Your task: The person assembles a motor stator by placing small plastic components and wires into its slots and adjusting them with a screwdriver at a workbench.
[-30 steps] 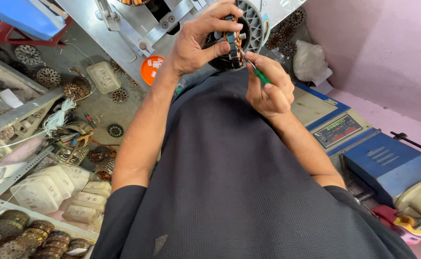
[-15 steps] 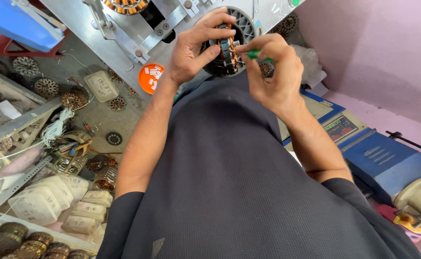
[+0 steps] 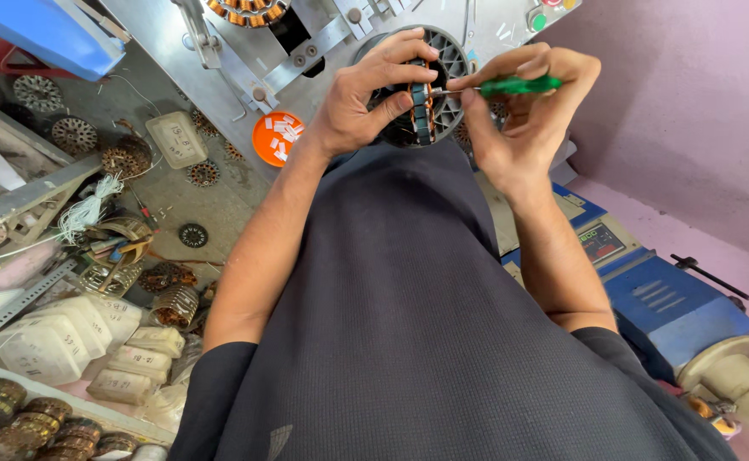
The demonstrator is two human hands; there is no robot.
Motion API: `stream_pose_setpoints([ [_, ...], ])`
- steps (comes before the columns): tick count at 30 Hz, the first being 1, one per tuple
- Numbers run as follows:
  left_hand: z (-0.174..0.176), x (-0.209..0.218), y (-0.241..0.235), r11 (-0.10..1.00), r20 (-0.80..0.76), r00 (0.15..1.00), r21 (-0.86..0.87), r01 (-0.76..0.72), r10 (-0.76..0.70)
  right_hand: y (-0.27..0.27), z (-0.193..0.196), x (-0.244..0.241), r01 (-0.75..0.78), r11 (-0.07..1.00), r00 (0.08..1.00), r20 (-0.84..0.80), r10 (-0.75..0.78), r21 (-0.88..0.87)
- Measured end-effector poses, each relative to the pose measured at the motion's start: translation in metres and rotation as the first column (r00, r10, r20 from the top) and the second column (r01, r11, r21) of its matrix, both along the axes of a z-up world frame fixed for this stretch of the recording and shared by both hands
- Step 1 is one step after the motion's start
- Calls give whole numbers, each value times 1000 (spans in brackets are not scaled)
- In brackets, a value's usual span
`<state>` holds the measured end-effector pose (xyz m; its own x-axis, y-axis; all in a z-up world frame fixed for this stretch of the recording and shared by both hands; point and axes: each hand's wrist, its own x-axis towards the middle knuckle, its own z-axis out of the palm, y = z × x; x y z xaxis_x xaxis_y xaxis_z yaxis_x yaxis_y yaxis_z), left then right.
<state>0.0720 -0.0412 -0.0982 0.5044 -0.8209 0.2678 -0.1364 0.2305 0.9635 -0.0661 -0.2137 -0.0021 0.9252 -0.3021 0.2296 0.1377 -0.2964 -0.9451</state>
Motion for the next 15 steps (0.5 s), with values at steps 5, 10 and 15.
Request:
stream_pose_setpoints([
  [5,-2,-2,4,1000,4,1000,-9,-15,15,-24,6,19,-183,977,980,-101,172,-107],
  [10,1,-1,1,1000,-19,1000,-4,-18,18,-15,7,19,-162,983,986,-64,157,-85],
  [15,7,-2,0,999,-14,999,0,-37,37,8,4,9,-66,931,989,97,108,-359],
])
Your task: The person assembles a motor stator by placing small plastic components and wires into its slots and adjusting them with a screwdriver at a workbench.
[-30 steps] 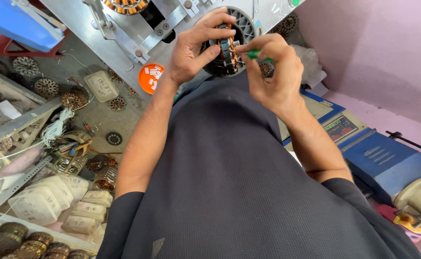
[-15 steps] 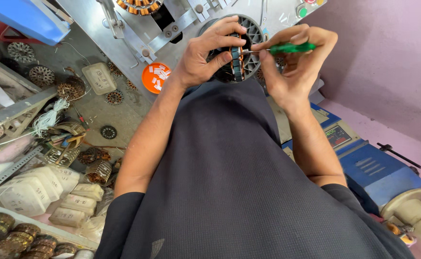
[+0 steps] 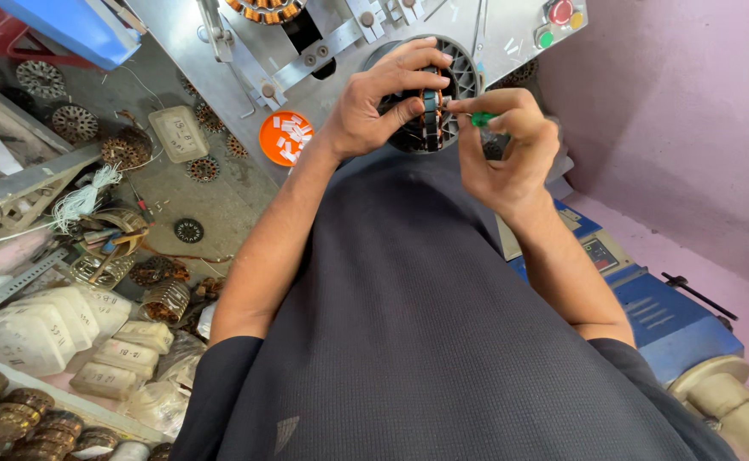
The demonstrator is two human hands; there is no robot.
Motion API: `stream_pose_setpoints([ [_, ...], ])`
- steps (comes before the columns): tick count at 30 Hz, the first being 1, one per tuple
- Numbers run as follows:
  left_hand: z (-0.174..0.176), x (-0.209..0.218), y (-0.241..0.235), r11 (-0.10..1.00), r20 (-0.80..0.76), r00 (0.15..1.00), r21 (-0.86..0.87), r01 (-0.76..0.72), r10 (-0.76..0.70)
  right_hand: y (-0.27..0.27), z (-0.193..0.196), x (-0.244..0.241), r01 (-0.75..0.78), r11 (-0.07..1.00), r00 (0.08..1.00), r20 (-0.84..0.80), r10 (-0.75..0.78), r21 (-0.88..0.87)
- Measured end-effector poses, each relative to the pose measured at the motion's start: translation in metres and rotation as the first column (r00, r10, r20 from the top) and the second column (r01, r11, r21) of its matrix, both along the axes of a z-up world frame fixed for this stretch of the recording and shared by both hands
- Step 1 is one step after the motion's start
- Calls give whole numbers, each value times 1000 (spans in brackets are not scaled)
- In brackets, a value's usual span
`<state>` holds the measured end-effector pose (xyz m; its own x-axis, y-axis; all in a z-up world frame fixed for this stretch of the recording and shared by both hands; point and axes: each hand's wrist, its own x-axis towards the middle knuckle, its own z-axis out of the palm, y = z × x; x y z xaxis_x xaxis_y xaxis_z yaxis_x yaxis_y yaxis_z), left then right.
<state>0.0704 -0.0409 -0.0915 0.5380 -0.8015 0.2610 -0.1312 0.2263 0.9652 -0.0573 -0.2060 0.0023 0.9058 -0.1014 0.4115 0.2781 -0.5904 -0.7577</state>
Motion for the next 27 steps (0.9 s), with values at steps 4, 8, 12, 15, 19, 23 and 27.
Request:
stream_pose_setpoints([
  [4,4,-8,9,986,51,987,67,-154,151,-2,8,-11,88,988,996,14,-90,124],
  [8,-7,-25,45,807,97,839,236,-541,535,-20,17,-23,229,927,960,90,-266,298],
  [12,-47,-27,102,488,352,685,503,-713,638,-37,10,-35,313,853,947,-78,-310,418],
  [15,-79,-36,141,378,420,701,623,-684,576,-32,-4,-40,313,780,945,-261,-198,541],
  [19,-110,-45,163,355,520,671,583,-731,529,-16,-18,-45,248,806,939,-337,-64,537],
  [23,-120,-47,161,369,551,656,548,-751,516,-7,-19,-48,217,879,927,-371,-49,426],
  [27,-116,-46,160,377,610,655,536,-756,446,-6,-14,-48,214,908,922,-380,-67,360],
])
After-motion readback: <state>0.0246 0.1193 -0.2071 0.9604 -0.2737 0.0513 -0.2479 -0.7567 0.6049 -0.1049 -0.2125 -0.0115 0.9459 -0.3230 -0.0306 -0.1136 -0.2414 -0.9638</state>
